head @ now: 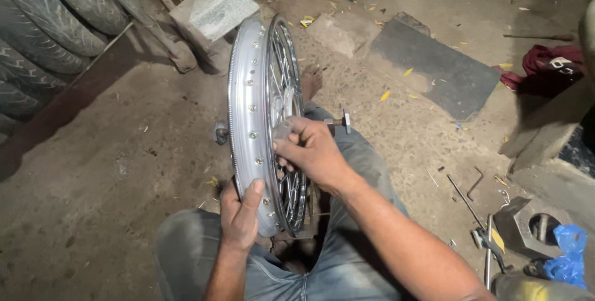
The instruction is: The person uses a spoke wrench to adjust the tension of spokes on a bicycle wheel mounted in a truing stand. They rotate the wheel periodically to check alignment and continue tightening or loosening individual spokes.
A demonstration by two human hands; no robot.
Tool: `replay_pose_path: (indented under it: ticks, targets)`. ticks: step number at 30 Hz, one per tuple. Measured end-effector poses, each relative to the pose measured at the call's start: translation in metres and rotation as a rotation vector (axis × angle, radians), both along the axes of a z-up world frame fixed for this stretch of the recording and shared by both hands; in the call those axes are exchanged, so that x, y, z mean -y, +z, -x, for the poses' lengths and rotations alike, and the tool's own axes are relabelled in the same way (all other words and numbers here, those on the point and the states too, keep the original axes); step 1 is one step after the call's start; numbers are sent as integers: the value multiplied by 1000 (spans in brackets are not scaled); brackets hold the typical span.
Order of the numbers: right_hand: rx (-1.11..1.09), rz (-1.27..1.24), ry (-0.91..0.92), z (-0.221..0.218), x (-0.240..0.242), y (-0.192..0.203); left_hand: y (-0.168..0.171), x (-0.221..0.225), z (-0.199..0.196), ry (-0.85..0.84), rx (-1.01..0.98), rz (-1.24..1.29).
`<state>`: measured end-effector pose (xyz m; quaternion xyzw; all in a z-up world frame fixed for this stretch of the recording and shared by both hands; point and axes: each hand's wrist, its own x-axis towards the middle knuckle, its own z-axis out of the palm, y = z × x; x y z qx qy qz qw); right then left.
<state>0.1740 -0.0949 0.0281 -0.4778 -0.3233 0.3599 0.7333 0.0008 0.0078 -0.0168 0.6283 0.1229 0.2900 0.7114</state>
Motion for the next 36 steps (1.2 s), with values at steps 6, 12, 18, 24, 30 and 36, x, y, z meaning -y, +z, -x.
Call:
replay_pose_path:
  ticks: [6, 12, 18, 24, 30, 36]
  targets:
    - [-107, 134, -174, 21, 12, -21, 2, -1, 1, -9, -19, -36]
    - [-77, 74, -272, 28, 8, -17, 0, 2, 4, -36, -45, 43]
    - [32, 93, -258, 24, -2, -11, 9, 2, 0, -10, -35, -22]
    - [-283, 257, -111, 76, 51, -68, 4, 2, 4, 33, -87, -6]
    - [103, 117, -264, 65, 46, -86, 7, 2, 1, 94, -103, -75]
    - [147, 211, -222, 19, 32, -49, 7, 4, 1, 37, -46, -108]
